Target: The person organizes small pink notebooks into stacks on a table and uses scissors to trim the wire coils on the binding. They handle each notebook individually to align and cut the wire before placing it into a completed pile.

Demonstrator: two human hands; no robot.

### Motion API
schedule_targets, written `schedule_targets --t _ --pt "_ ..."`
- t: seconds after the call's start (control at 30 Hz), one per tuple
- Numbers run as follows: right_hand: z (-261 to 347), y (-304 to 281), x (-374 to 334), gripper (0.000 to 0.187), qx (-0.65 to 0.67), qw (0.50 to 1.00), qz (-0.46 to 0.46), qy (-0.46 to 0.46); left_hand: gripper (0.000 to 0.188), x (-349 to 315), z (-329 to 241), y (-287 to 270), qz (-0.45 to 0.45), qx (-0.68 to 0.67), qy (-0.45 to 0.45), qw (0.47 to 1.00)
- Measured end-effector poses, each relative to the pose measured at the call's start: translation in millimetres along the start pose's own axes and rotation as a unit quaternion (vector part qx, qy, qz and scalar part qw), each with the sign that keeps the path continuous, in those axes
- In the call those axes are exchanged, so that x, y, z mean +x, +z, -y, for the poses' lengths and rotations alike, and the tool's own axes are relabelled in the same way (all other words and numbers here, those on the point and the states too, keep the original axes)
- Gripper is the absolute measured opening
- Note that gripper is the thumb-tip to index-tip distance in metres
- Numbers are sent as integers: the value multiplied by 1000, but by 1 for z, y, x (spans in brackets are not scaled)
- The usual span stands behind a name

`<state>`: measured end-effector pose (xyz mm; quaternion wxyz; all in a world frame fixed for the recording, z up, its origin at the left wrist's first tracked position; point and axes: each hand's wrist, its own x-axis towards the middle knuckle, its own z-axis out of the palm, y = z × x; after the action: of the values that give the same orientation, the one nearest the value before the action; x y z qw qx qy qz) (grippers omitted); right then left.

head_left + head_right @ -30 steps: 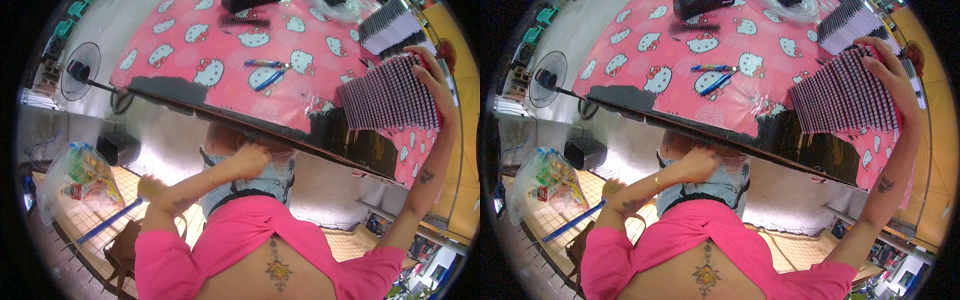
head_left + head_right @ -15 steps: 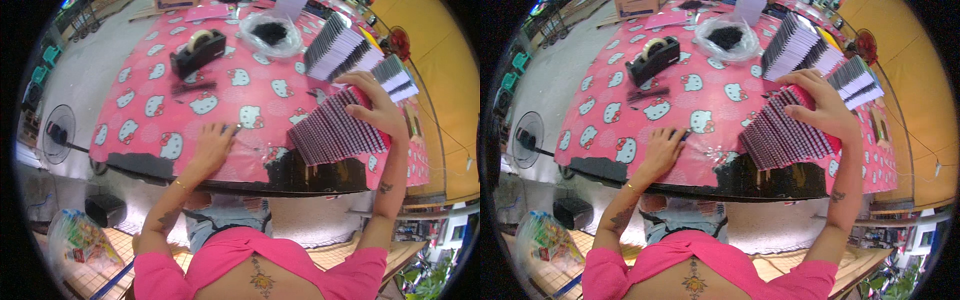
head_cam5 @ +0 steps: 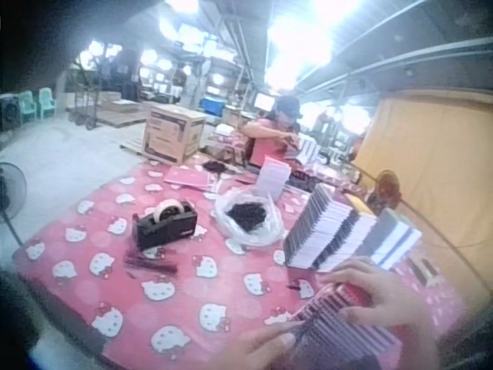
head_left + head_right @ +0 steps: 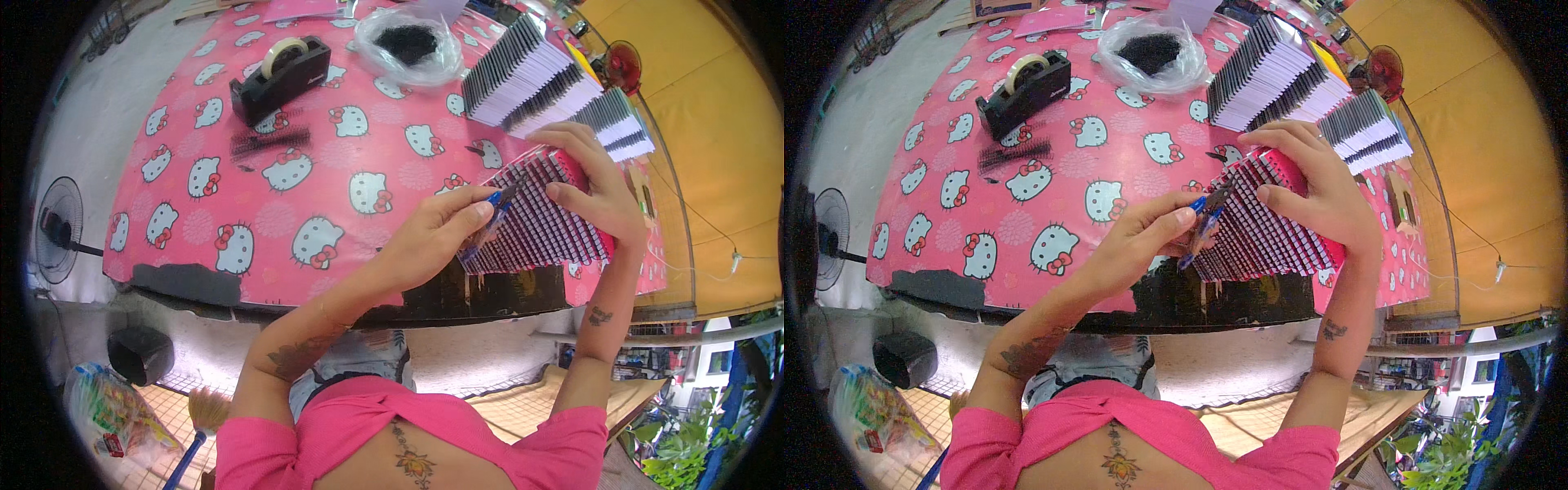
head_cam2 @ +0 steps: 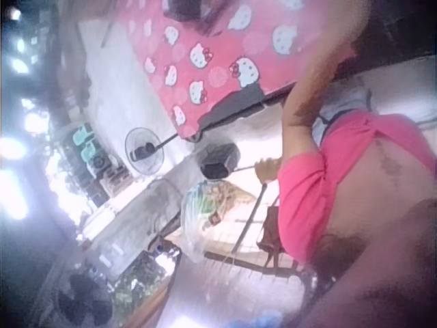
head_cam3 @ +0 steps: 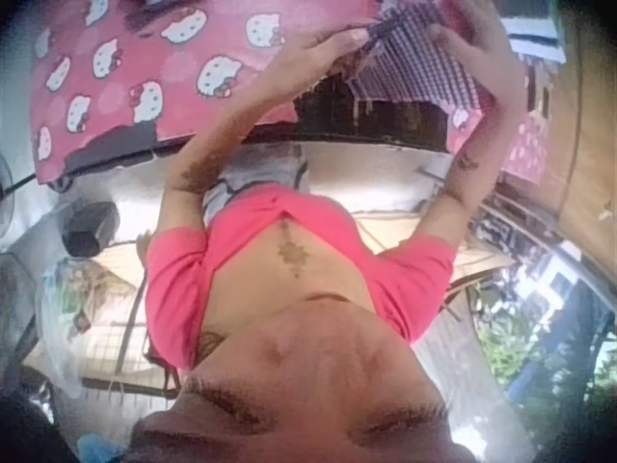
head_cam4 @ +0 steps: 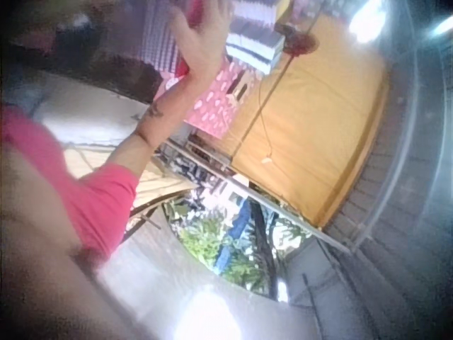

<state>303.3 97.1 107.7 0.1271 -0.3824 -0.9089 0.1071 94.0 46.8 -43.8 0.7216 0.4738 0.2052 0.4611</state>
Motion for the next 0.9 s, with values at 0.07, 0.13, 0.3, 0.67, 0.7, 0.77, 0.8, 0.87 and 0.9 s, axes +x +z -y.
schedule_targets --t 0.07,0.13,0.3,0.67,0.7,0.77,0.8,0.87,0.9 --pt "-2 -1 0 51 -4 1000 -1 -5 41 4 -2 3 -8 -43 -42 998" --pt "-1 -1 0 51 -1 1000 -1 -5 41 5 -7 6 -23 -53 -61 996" --pt "-3 1 1 51 -10 1000 -4 -8 37 4 -4 9 -116 306 126 936" --pt "-2 0 -1 53 -11 1000 5 6 37 5 0 3 -55 11 -26 998" --pt "-2 -1 -1 56 -12 1000 11 13 35 5 -3 4 -62 16 -22 998" --pt "-2 -1 -1 59 -11 1000 16 20 33 6 -6 9 -78 25 -15 996" --pt "-2 -1 -1 59 -10 1000 15 21 34 6 -6 8 -68 28 -26 997" --pt "-2 -1 -2 59 -7 1000 15 22 38 5 -7 4 -49 33 -49 997" --pt "-2 -1 -1 59 -6 1000 16 21 36 5 -7 4 -61 21 -45 997"
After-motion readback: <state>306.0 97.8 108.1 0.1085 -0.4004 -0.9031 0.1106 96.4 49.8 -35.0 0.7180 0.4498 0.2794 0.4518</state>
